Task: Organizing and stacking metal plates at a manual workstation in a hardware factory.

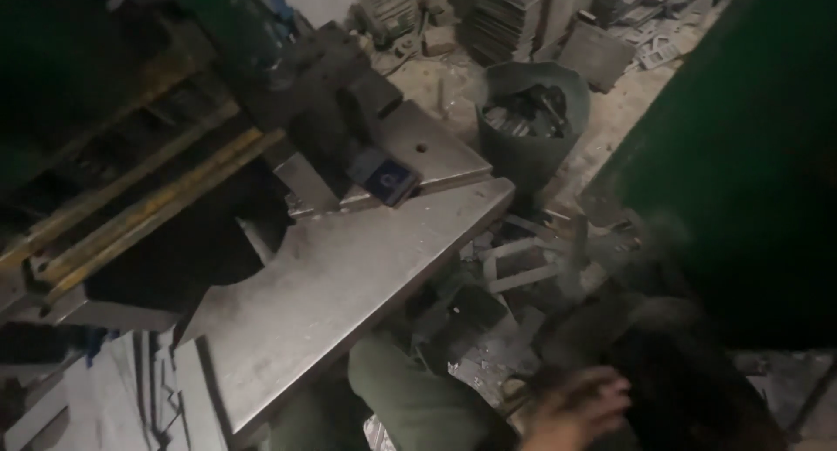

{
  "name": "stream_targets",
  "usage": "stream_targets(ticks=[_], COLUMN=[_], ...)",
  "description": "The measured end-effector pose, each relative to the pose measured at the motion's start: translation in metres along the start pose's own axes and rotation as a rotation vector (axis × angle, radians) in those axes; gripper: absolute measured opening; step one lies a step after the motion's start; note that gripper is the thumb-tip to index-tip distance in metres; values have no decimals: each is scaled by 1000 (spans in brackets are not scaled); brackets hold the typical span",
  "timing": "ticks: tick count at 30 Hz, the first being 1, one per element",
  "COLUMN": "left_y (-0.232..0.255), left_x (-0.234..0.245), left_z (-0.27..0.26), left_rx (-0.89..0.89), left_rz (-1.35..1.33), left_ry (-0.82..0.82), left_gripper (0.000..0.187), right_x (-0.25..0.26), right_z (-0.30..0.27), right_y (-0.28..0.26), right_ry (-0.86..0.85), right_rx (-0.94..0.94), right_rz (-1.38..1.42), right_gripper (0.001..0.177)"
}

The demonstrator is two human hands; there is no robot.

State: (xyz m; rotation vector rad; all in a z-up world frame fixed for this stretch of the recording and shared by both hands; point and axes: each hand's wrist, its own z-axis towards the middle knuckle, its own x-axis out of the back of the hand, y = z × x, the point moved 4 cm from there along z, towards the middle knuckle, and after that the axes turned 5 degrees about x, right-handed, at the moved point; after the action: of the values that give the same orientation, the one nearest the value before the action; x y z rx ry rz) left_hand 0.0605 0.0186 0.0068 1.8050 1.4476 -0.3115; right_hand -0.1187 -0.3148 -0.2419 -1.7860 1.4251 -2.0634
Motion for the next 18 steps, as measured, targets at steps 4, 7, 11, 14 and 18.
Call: stream_targets(ticks=[4,7,11,14,18], left_y=[69,103,221,237,232], left_x=[106,276,189,200,282], left_z=[-63,-129,-350,-417,-436], left_rx=[-333,-567,-838,-902,-808], left_rz=[420,644,436,671,856], left_ry=[194,540,1271,1641,1760], left_gripper=[44,45,35,40,66], right_x=[-24,-23,-8,-1,-9], right_z=[14,29,52,60,53], right_y=[-46,-126,-326,-456,-594], right_ry=[88,140,3,21,-219], right_rx=[142,272,102,310,259], right_rz=[-20,-29,15,9,150], right_gripper=[55,55,47,38,36])
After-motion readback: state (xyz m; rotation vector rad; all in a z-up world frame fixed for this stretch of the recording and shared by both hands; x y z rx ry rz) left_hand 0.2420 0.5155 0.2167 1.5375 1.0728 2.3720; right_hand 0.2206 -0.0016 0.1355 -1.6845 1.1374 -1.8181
